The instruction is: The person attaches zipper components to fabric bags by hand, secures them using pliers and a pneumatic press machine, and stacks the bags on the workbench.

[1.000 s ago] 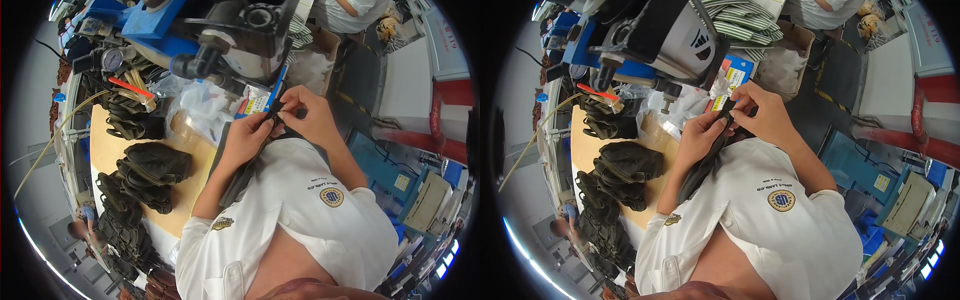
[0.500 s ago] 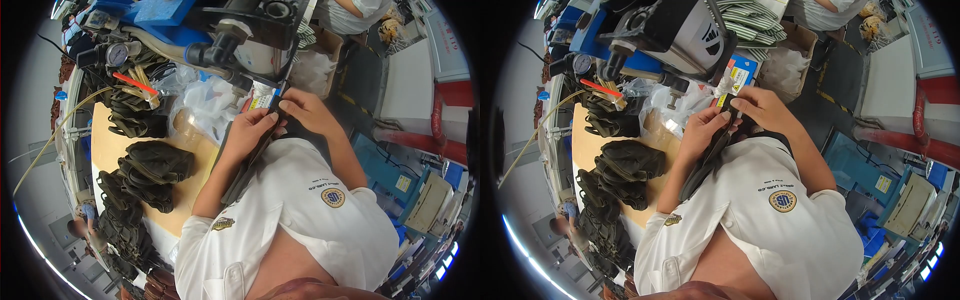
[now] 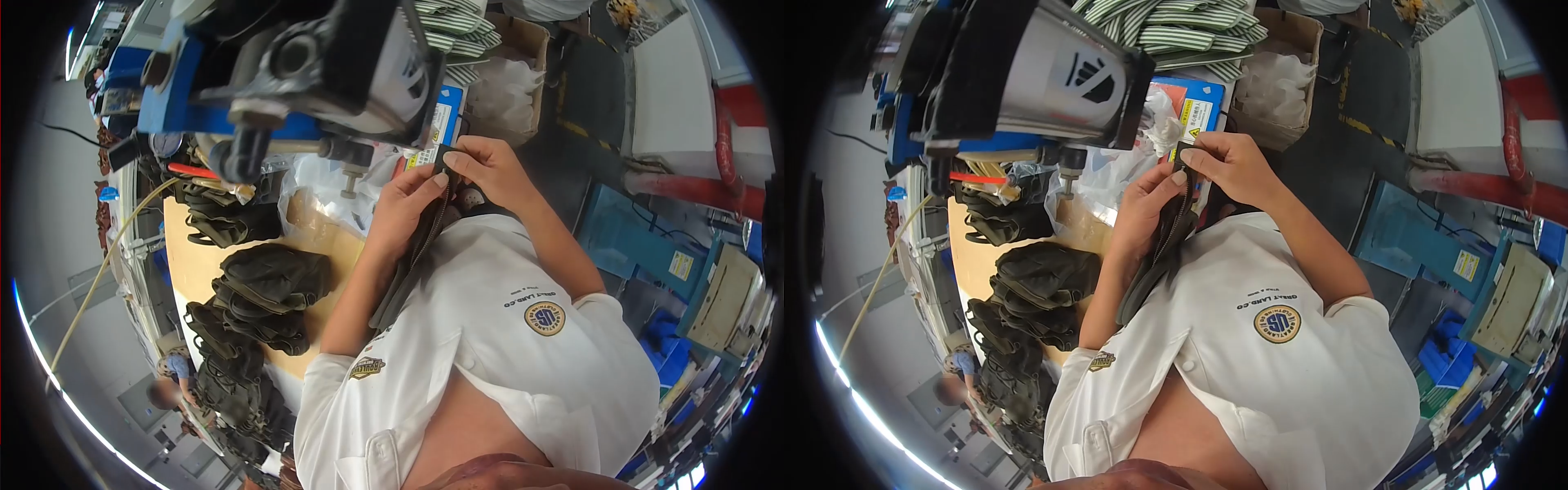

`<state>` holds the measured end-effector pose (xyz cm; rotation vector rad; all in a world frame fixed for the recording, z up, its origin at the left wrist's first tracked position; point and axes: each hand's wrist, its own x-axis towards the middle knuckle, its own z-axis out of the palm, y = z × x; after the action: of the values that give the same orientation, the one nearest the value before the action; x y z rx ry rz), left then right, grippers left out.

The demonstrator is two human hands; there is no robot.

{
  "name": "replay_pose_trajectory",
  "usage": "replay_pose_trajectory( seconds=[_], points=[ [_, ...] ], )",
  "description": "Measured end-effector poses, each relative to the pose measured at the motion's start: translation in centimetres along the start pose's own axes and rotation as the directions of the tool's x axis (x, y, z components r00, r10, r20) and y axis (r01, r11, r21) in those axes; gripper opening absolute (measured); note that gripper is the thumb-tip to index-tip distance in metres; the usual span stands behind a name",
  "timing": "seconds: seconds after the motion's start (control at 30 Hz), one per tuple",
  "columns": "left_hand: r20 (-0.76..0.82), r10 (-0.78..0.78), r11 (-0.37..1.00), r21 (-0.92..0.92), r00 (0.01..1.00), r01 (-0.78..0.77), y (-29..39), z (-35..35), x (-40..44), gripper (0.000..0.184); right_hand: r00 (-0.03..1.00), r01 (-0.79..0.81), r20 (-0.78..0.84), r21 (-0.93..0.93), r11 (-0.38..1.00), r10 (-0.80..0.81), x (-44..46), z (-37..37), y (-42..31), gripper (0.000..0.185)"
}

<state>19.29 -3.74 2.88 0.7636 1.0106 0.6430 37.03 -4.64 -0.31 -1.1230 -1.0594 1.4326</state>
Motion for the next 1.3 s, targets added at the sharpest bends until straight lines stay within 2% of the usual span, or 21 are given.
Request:
replay_pose_trajectory(
  seconds=[0.1, 0.3, 0.4, 0.5, 0.6, 0.73, 0.97, 1.13, 1.2, 1.3],
  points=[
    [0.036, -0.082, 0.997, -0.01, 0.996, 0.083, -0.4, -1.1, 0.5, 0.021, 1.0, -0.015, -0.004, -0.107, 0.994, 0.015, 0.2, -0.6, 0.4, 0.026],
    [0.022, -0.089, 0.996, -0.004, 0.996, 0.089, 0.1, -0.4, 0.3, 0.021, 0.999, -0.017, -0.036, -0.051, 0.999, 0.016, 0.2, -0.6, 0.7, 0.02],
    [0.009, -0.077, 0.997, 0.028, 0.997, 0.077, 0.1, -0.5, 0.4, 0.02, 0.996, -0.037, -0.082, 0.075, 0.997, 0.043, 0.3, 0.1, 1.0, 0.02],
    [0.005, -0.05, 0.997, 0.061, 0.999, 0.049, 0.1, -1.1, 0.6, 0.021, 0.993, -0.034, -0.106, 0.076, 0.997, 0.042, 1.0, 0.6, 1.3, 0.02],
    [-0.041, -0.009, 0.996, 0.084, 0.999, 0.013, 0.2, -1.6, 1.0, 0.02, 0.986, 0.075, -0.149, -0.044, 0.996, -0.08, 2.0, 1.2, 1.3, 0.025],
    [-0.043, -0.083, 0.996, 0.031, 0.996, 0.084, 1.3, -1.6, 0.9, 0.02, 0.982, 0.137, -0.115, -0.115, 0.984, -0.15, 2.6, 1.1, 1.5, 0.027],
    [-0.047, -0.124, 0.992, -0.003, 0.991, 0.124, 1.5, -2.6, 1.7, 0.028, 0.991, 0.079, -0.11, 0.029, 0.996, -0.076, 3.5, 1.3, 1.8, 0.022],
    [-0.059, -0.114, 0.993, 0.017, 0.992, 0.115, 2.6, -2.4, 2.5, 0.024, 0.991, 0.025, -0.133, 0.081, 0.996, -0.014, 5.1, 1.5, 1.4, 0.023],
    [-0.084, -0.118, 0.992, 0.037, 0.989, 0.121, 3.2, -1.9, 3.0, 0.018, 0.984, 0.083, -0.169, 0.119, 0.989, -0.062, 6.1, 1.6, 2.1, 0.028],
    [-0.081, -0.101, 0.995, 0.014, 0.992, 0.102, 3.2, -2.4, 3.8, 0.018, 0.972, 0.123, -0.214, 0.125, 0.984, -0.094, 7.0, 1.6, 2.8, 0.031]
  ],
)
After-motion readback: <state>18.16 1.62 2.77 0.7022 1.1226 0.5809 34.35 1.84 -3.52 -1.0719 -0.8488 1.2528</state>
